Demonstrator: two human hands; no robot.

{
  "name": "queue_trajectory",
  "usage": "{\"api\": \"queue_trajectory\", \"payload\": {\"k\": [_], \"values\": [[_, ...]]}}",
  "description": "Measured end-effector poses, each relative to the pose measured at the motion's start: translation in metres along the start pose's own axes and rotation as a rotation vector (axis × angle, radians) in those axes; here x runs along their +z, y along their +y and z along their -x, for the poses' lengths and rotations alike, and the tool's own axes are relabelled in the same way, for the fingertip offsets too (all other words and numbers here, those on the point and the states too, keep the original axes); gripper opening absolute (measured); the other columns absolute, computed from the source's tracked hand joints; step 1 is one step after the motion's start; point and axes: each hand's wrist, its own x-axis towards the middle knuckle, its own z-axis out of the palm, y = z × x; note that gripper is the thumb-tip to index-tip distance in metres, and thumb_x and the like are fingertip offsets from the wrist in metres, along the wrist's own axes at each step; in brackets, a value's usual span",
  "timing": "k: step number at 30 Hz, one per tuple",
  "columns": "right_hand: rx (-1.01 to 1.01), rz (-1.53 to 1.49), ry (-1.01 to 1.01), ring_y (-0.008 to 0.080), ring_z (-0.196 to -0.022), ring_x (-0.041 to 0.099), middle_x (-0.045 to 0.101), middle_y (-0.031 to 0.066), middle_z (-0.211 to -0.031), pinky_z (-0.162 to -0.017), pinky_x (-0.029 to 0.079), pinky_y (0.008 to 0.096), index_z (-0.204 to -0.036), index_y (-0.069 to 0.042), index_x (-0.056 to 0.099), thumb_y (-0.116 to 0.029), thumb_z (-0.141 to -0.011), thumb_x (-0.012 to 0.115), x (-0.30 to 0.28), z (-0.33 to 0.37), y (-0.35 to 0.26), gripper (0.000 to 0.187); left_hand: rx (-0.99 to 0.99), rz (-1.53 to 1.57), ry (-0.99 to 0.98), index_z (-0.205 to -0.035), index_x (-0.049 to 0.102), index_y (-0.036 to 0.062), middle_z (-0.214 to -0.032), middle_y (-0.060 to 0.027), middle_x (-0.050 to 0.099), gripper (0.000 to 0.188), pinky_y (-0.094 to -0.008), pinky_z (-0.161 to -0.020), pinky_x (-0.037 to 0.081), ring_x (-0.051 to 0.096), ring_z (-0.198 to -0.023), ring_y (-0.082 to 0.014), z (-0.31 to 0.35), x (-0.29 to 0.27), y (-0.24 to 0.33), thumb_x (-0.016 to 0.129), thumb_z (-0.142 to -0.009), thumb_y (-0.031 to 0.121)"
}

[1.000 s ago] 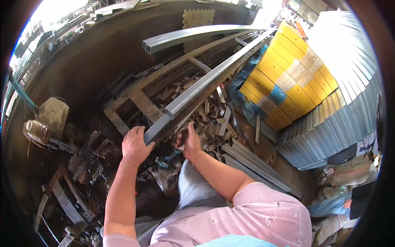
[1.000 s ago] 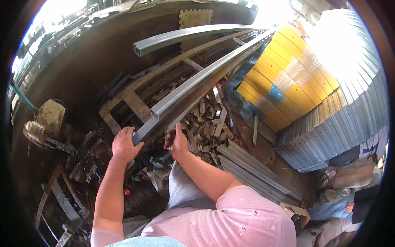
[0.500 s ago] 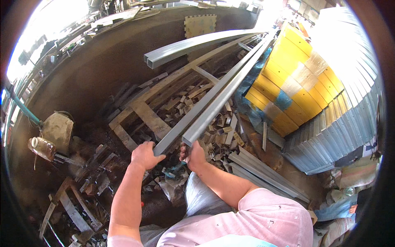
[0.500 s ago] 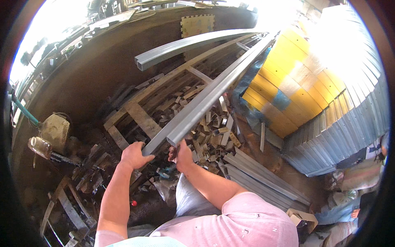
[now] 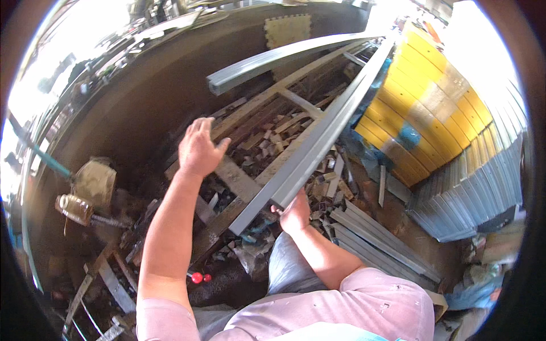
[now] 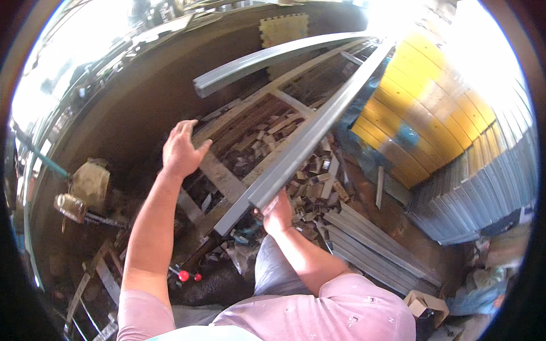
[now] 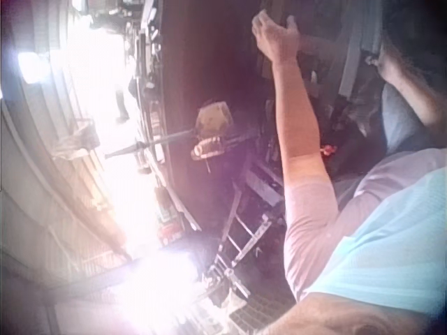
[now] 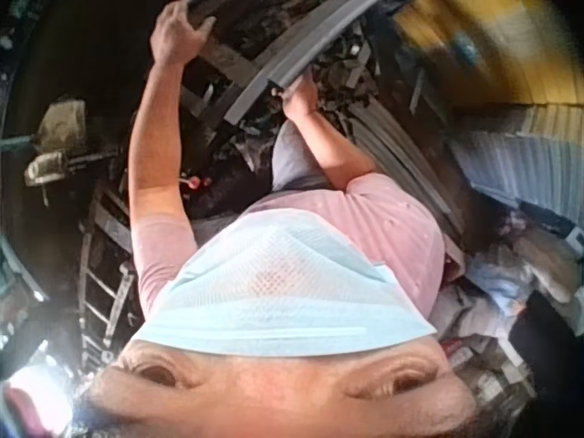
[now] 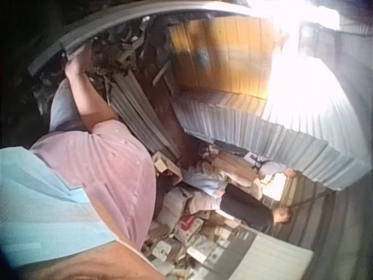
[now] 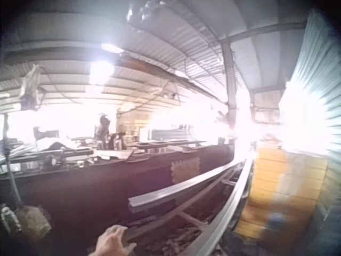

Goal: The person repeatedly positions long metal profiles on a chop saw, secures them, and cuts them to length. After each cut, the person removes the cut piece and places it aside, then repeats the process with additional profiles.

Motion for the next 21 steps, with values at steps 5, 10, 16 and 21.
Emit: {"api": "queue_trajectory", "payload": {"k": [5,10,16,21], "values": [[0.020,-0.086,0.005,0.0278,-0.125,0.066,0.067,0.0090,-0.138,-0.100,0.052,0.0459,-0.152,-0.010,0.052,-0.078,-0.110,0.043,-0.020,-0.011,-0.009,0.081,0.061,-0.145,0.053,-0.168,0.043,0.0031,-0.175,-0.0152,0.041,0.084,-0.0437,-0.134,0.034,0.039,-0.162,-0.0313,-0.057,0.009,0.012,0.077,-0.100,0.038],[0.040,-0.161,-0.231,0.0267,-0.131,0.065,0.069,0.0062,-0.144,-0.106,0.052,0.0468,-0.155,-0.013,0.056,-0.090,-0.100,0.045,-0.024,-0.009,-0.038,0.095,0.054,-0.302,-0.009,-0.172,0.036,0.0022,-0.181,-0.0141,0.032,0.086,-0.0420,-0.138,0.027,0.030,-0.167,-0.0291,-0.099,0.027,0.015,0.073,-0.104,0.040],[0.030,0.014,-0.272,0.0267,-0.138,0.061,0.064,0.0068,-0.151,-0.113,0.048,0.0477,-0.163,-0.013,0.047,-0.086,-0.102,0.049,-0.037,-0.019,-0.051,0.095,0.010,-0.482,-0.006,-0.161,0.047,0.0026,-0.160,-0.0152,0.052,0.068,-0.0469,-0.130,0.035,0.045,-0.154,-0.0307,-0.127,0.040,0.035,0.069,-0.102,0.025],[0.080,0.051,-0.241,0.0257,-0.135,0.059,0.063,0.0058,-0.151,-0.113,0.045,0.0465,-0.161,-0.009,0.049,-0.081,-0.104,0.052,-0.041,-0.024,-0.039,0.092,-0.009,-0.595,0.006,-0.148,0.057,0.0057,-0.142,-0.0118,0.060,0.048,-0.0436,-0.110,0.049,0.057,-0.137,-0.0281,-0.149,0.055,0.032,0.066,-0.103,0.020]]}}
